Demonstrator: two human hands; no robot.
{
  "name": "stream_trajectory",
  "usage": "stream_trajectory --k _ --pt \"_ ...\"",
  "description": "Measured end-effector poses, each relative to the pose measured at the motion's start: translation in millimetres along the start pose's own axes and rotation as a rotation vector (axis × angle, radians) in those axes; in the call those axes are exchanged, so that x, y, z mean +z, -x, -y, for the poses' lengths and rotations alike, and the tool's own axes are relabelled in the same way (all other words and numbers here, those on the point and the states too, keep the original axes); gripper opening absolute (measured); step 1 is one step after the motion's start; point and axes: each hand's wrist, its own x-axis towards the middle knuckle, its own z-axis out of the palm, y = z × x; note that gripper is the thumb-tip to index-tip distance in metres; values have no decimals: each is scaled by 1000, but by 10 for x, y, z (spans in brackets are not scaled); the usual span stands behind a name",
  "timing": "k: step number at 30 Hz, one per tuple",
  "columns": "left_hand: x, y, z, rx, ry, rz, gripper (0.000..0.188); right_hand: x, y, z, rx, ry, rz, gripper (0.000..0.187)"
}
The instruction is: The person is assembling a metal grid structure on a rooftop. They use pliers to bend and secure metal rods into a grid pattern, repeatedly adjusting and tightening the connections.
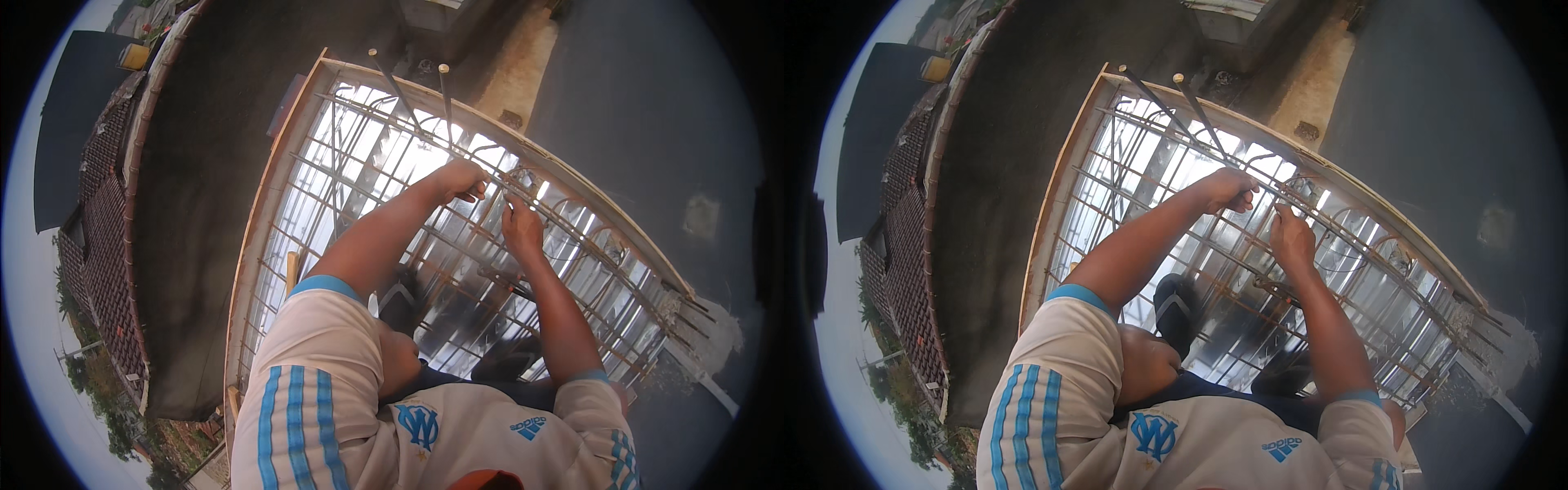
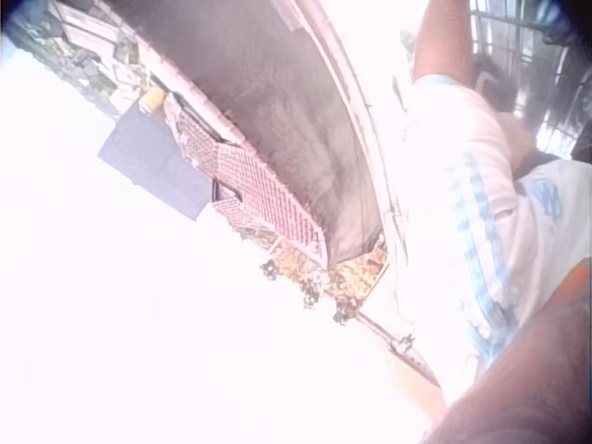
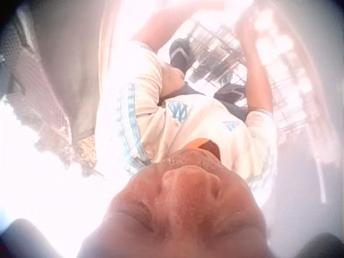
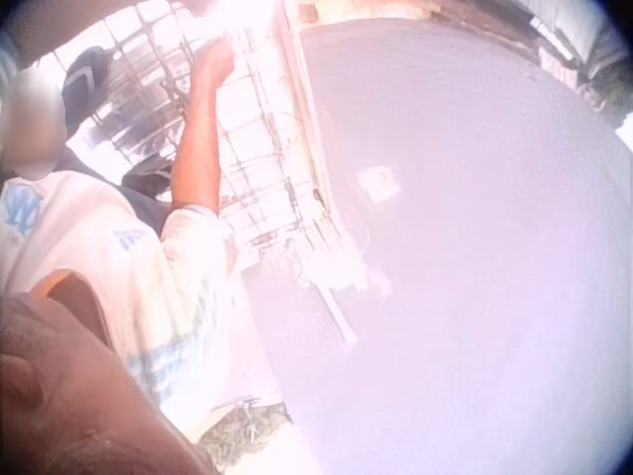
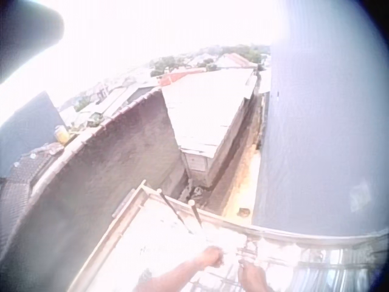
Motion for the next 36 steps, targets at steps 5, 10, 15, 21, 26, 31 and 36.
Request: stream_trajectory --k 5,10,15,21,26,31,36 --pt "-3 -48 119 -27 -423 -96 39 195 11 -374 177 29 112 30" --pt "-114 -72 202 -8 -373 -31 39 388 -112 -712 334 27 223 31" --pt "-125 -107 208 -10 -381 -45 36 609 -136 -675 501 -36 137 34" --pt "-183 -128 188 1 -357 -39 37 667 -231 -362 713 -114 54 34" --pt "-231 -89 209 3 -353 -50 39 799 -308 -355 704 -79 76 34" --pt "-306 -53 225 -2 -312 -40 40 922 -411 -366 713 -77 30 35" --pt "-358 -33 233 5 -298 -48 37 706 -464 -46 698 13 104 32"
